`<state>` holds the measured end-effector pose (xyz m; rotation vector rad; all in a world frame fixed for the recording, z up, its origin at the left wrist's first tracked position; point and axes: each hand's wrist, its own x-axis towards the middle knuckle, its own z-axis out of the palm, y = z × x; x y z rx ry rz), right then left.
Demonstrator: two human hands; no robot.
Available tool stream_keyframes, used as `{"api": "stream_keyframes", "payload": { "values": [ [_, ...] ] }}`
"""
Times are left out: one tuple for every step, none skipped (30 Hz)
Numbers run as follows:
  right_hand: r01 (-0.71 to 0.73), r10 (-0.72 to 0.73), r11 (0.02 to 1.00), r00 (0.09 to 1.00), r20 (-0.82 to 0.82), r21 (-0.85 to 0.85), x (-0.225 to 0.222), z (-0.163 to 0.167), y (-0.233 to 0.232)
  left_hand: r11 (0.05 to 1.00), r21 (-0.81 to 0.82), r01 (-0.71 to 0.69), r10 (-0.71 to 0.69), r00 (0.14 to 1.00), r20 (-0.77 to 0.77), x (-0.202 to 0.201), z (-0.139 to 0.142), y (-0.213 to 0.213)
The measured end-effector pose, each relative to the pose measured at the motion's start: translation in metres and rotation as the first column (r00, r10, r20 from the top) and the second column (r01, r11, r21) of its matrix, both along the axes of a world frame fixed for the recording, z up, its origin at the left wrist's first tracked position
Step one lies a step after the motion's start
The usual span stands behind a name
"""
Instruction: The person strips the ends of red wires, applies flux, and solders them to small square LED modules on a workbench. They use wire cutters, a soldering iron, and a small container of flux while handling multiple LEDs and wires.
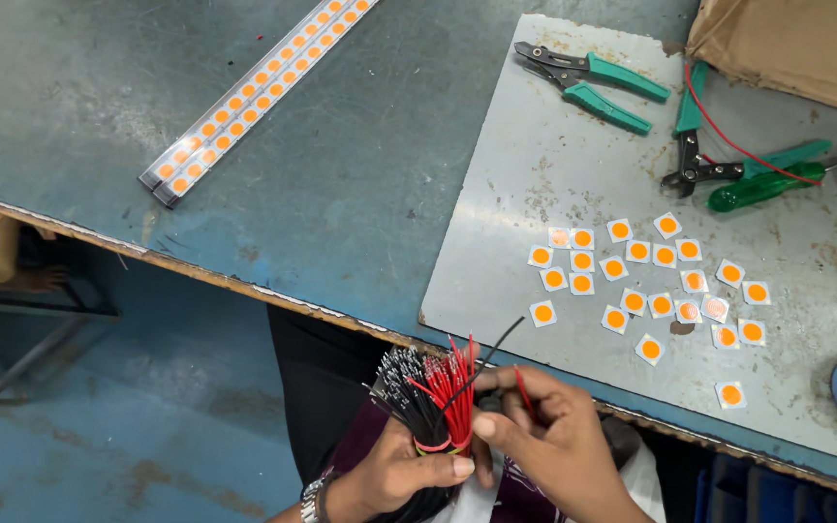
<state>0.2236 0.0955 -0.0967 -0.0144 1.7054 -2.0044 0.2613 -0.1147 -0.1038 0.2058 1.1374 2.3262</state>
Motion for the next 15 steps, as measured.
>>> {"api": "stream_keyframes", "payload": {
  "values": [
    [-0.004,0.004,1.000,0.997,0.078,0.002,-0.005,0.005,-0.004,1.000,-0.011,0.014,-0.014,1.000,-0.019,0.001,-0.003,0.000],
    [-0.024,0.023,0.999,0.998,0.052,0.024,-0.010,0.011,-0.007,1.000,-0.004,-0.001,0.001,1.000,-0.008,0.002,-0.005,0.001],
    [-0.045,0.043,0.998,0.999,0.028,0.049,-0.014,0.016,-0.009,1.000,0.004,-0.017,0.017,1.000,0.003,0.003,-0.007,0.001],
    [-0.066,0.065,0.995,0.998,0.004,0.075,-0.017,0.020,-0.010,0.999,0.013,-0.034,0.033,0.999,0.015,0.003,-0.007,0.002],
    [-0.079,0.079,0.995,0.997,0.005,0.067,-0.018,0.024,-0.010,1.000,0.019,-0.017,0.016,0.999,0.052,0.003,-0.007,0.002],
    [-0.094,0.093,0.994,0.996,0.008,0.059,-0.018,0.028,-0.011,1.000,0.024,-0.002,0.000,0.996,0.091,0.003,-0.007,0.002],
    [-0.108,0.107,0.993,0.994,0.012,0.049,-0.018,0.030,-0.010,0.999,0.029,0.013,-0.017,0.991,0.132,0.003,-0.005,0.001],
    [-0.124,0.120,0.985,0.992,0.036,0.119,-0.017,0.033,-0.010,0.998,0.065,0.025,-0.032,0.993,0.110,0.003,-0.004,0.001],
    [-0.140,0.131,0.972,0.990,0.059,0.188,-0.017,0.035,-0.011,0.994,0.099,0.039,-0.048,0.995,0.086,0.003,-0.002,0.000],
    [-0.157,0.141,0.954,0.987,0.083,0.255,-0.016,0.036,-0.011,0.990,0.133,0.054,-0.062,0.996,0.062,0.003,-0.001,0.000],
    [-0.164,0.170,0.964,0.985,-0.010,0.211,-0.014,0.038,-0.012,0.991,0.100,0.086,-0.092,0.994,0.065,0.003,0.001,-0.002],
    [-0.176,0.194,0.970,0.975,-0.103,0.167,-0.013,0.039,-0.012,0.991,0.068,0.117,-0.122,0.990,0.070,0.003,0.003,-0.002],
    [-0.191,0.213,0.974,0.957,-0.197,0.124,-0.012,0.041,-0.013,0.988,0.036,0.148,-0.150,0.986,0.075,0.003,0.004,-0.002],
    [-0.168,0.215,0.960,0.955,-0.205,0.225,-0.011,0.041,-0.014,0.995,-0.049,0.088,-0.088,0.996,0.005,0.003,0.006,-0.001],
    [-0.143,0.220,0.935,0.952,-0.212,0.325,-0.010,0.041,-0.015,0.991,-0.129,0.021,-0.030,0.997,-0.070,0.004,0.008,0.002]
  ]
}}
